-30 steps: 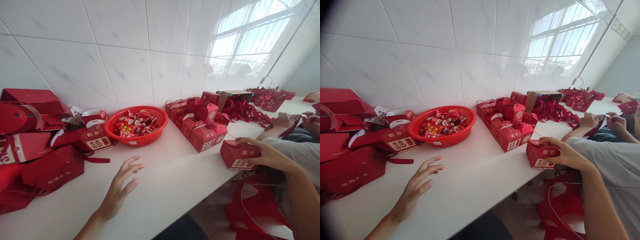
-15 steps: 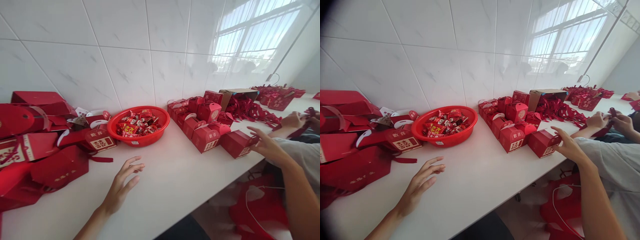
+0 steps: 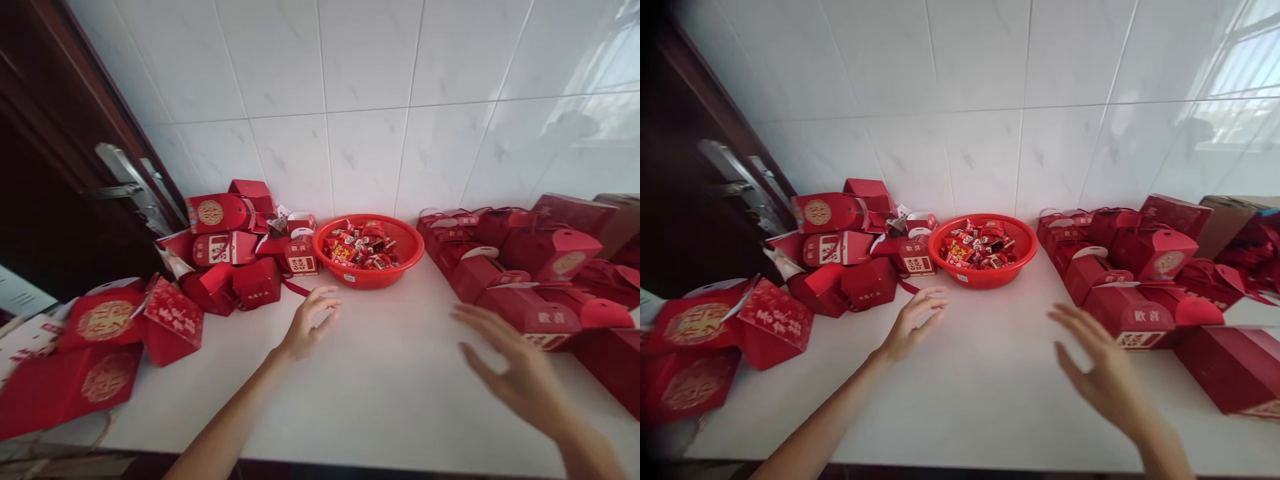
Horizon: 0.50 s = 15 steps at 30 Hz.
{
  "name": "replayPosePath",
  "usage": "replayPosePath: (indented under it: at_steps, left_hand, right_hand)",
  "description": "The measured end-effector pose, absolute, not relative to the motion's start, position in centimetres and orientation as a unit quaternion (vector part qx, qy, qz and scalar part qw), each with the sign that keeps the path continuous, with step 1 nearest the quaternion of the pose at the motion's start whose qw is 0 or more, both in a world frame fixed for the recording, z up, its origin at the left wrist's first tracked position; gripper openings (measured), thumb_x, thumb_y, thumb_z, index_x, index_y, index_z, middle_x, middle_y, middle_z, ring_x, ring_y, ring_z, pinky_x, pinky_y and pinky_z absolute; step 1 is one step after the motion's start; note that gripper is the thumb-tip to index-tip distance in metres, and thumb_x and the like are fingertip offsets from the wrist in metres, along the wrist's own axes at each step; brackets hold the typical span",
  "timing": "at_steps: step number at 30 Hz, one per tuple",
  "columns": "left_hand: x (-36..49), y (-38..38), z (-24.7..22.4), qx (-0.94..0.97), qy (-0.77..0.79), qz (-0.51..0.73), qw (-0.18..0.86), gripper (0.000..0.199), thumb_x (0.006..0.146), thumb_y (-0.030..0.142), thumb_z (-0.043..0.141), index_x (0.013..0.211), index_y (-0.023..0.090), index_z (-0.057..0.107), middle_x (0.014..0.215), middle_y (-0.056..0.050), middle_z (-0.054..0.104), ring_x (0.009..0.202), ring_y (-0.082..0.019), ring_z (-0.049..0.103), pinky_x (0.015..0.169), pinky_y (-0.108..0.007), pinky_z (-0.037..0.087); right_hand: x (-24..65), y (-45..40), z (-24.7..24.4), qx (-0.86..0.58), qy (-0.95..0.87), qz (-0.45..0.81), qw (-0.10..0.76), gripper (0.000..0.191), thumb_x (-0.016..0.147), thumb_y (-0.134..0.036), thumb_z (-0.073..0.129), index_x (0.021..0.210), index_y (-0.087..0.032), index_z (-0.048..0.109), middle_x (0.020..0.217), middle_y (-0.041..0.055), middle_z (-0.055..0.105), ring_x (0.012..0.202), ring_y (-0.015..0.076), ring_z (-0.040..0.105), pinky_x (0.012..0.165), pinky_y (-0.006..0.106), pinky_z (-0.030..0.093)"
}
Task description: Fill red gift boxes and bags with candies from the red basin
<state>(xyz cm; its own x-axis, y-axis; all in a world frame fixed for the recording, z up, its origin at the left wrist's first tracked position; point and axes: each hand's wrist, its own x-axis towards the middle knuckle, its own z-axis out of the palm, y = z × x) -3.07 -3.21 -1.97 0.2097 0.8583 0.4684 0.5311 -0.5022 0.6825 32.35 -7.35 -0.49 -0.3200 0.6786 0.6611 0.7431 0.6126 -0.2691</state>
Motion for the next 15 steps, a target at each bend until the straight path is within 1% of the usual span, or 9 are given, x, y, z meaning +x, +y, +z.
replayPosePath:
  at_steps: [1, 3, 5, 7, 9, 10, 12, 13, 15]
  left_hand:
    - [-3.9, -3.3, -1.4, 0.752, 0.47, 0.439, 0.143, 0.023, 0.093, 0.034, 0.056, 0.102, 0.02, 0.072, 0.125, -0.012, 0.065, 0.11, -0.024, 0.066, 0.099, -0.041, 0.053]
    - [-6.0, -4.1, 0.1, 0.739, 0.492, 0.458, 0.043, 0.021, 0.094, 0.032, 0.056, 0.102, 0.021, 0.072, 0.125, -0.011, 0.065, 0.113, -0.024, 0.065, 0.1, -0.04, 0.053]
    - [-8.7, -5.6, 1.8, 0.702, 0.524, 0.479, -0.061, 0.019, 0.093, 0.031, 0.057, 0.102, 0.022, 0.072, 0.125, -0.01, 0.066, 0.11, -0.023, 0.066, 0.099, -0.039, 0.053]
    - [-11.7, -7.6, 3.4, 0.64, 0.562, 0.495, -0.173, 0.016, 0.091, 0.03, 0.061, 0.097, 0.022, 0.073, 0.121, -0.008, 0.068, 0.108, -0.023, 0.067, 0.1, -0.04, 0.052]
    - [-14.7, -9.8, 4.6, 0.544, 0.601, 0.515, -0.279, 0.015, 0.089, 0.032, 0.064, 0.094, 0.021, 0.073, 0.118, -0.007, 0.07, 0.113, -0.026, 0.065, 0.106, -0.045, 0.049]
    - [-16.0, -10.8, 5.0, 0.488, 0.612, 0.525, -0.334, 0.015, 0.087, 0.033, 0.065, 0.09, 0.02, 0.073, 0.113, -0.006, 0.072, 0.111, -0.028, 0.066, 0.105, -0.048, 0.049]
    - [-18.2, -12.6, 5.3, 0.409, 0.658, 0.514, -0.369, 0.019, 0.086, 0.034, 0.063, 0.093, 0.019, 0.073, 0.115, -0.006, 0.071, 0.117, -0.032, 0.063, 0.109, -0.054, 0.044]
    - [-19.0, -13.3, 5.3, 0.37, 0.67, 0.515, -0.386, 0.021, 0.083, 0.035, 0.065, 0.093, 0.018, 0.072, 0.114, -0.008, 0.071, 0.118, -0.035, 0.062, 0.109, -0.057, 0.043]
    - [-19.9, -14.2, 5.1, 0.339, 0.726, 0.488, -0.347, 0.031, 0.079, 0.034, 0.065, 0.103, 0.014, 0.07, 0.127, -0.015, 0.064, 0.129, -0.043, 0.052, 0.111, -0.067, 0.036]
  right_hand:
    - [30.2, -7.1, -1.3, -0.406, -0.834, -0.034, 0.372, 0.033, 0.097, -0.029, 0.052, 0.129, -0.029, 0.061, 0.129, 0.0097, 0.067, 0.111, 0.0261, 0.069, 0.09, 0.041, 0.061]
    - [26.8, -7.3, -3.0, -0.338, -0.885, 0.0, 0.319, 0.035, 0.096, -0.024, 0.053, 0.13, -0.026, 0.062, 0.135, 0.0106, 0.065, 0.116, 0.0248, 0.068, 0.093, 0.038, 0.06]
    - [24.6, -8.1, -4.5, -0.292, -0.915, 0.029, 0.277, 0.039, 0.095, -0.026, 0.057, 0.133, -0.024, 0.061, 0.14, 0.0123, 0.062, 0.12, 0.0259, 0.065, 0.095, 0.037, 0.059]
    - [23.4, -9.1, -5.7, -0.251, -0.936, 0.049, 0.244, 0.046, 0.093, -0.039, 0.063, 0.135, -0.022, 0.061, 0.142, 0.0142, 0.059, 0.124, 0.029, 0.063, 0.098, 0.039, 0.058]
    - [22.9, -9.7, -6.7, -0.2, -0.951, 0.045, 0.233, 0.061, 0.088, -0.056, 0.066, 0.137, -0.021, 0.06, 0.143, 0.0171, 0.058, 0.127, 0.0332, 0.061, 0.101, 0.043, 0.056]
    - [22.7, -9.8, -7.2, -0.175, -0.956, 0.037, 0.231, 0.068, 0.086, -0.063, 0.065, 0.139, -0.019, 0.059, 0.144, 0.0188, 0.057, 0.129, 0.0352, 0.059, 0.103, 0.046, 0.055]
    - [22.5, -9.7, -7.9, -0.145, -0.962, 0.019, 0.231, 0.078, 0.085, -0.069, 0.062, 0.142, -0.017, 0.056, 0.146, 0.0217, 0.053, 0.133, 0.0376, 0.054, 0.105, 0.049, 0.052]
    - [22.5, -9.7, -8.1, -0.142, -0.962, 0.014, 0.232, 0.08, 0.085, -0.07, 0.061, 0.143, -0.017, 0.054, 0.148, 0.0225, 0.051, 0.135, 0.0381, 0.052, 0.106, 0.05, 0.05]
    - [22.4, -9.5, -8.3, -0.143, -0.96, 0.006, 0.239, 0.08, 0.085, -0.07, 0.06, 0.145, -0.017, 0.053, 0.149, 0.0226, 0.05, 0.135, 0.0378, 0.052, 0.107, 0.049, 0.05]
